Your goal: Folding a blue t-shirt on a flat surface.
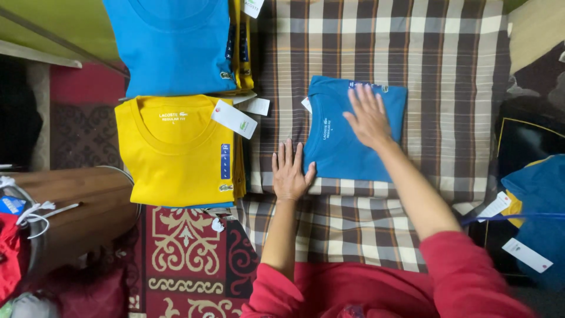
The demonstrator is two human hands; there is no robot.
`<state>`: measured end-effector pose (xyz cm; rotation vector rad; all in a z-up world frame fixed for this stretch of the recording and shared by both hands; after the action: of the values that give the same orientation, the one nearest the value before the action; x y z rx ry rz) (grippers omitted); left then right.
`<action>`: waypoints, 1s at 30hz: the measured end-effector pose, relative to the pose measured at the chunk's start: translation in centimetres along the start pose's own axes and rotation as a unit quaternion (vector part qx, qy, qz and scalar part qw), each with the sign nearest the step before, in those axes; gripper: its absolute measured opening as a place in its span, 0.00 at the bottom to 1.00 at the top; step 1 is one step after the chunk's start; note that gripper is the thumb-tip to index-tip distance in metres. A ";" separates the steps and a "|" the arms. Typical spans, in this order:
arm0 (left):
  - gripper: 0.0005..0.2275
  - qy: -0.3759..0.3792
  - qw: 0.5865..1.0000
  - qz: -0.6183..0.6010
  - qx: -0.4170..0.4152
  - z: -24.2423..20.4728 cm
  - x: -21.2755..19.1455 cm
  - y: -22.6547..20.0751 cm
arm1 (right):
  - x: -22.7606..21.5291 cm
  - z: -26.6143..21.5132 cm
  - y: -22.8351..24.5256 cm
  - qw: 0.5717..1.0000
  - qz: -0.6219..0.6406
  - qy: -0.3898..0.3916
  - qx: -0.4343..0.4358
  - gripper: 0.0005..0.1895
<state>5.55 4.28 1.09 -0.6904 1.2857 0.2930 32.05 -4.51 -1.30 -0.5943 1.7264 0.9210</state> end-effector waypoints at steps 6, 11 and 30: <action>0.30 -0.020 1.000 -0.001 0.008 0.0 0.0 0.0 | -3.7 -5.0 -2.4 0.986 -0.071 -0.117 0.091 0.37; 0.28 -0.031 0.999 -0.001 0.013 -0.1 -0.1 0.0 | -3.0 -4.9 -4.3 0.971 -0.052 -0.168 0.163 0.37; 0.39 -0.081 0.996 -0.013 0.041 -1.0 1.3 0.8 | 4.8 -7.8 14.2 0.971 -0.077 -0.142 -0.177 0.37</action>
<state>4.63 4.07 -0.49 -0.6010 1.1275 0.2672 15.35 -2.37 -0.38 -0.7747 1.2514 1.1520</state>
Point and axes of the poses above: each hand's wrist, its own z-axis towards the middle knuckle, its own x-axis out of the palm, y = z × x, the point moved 7 cm from there along z, towards the middle knuckle
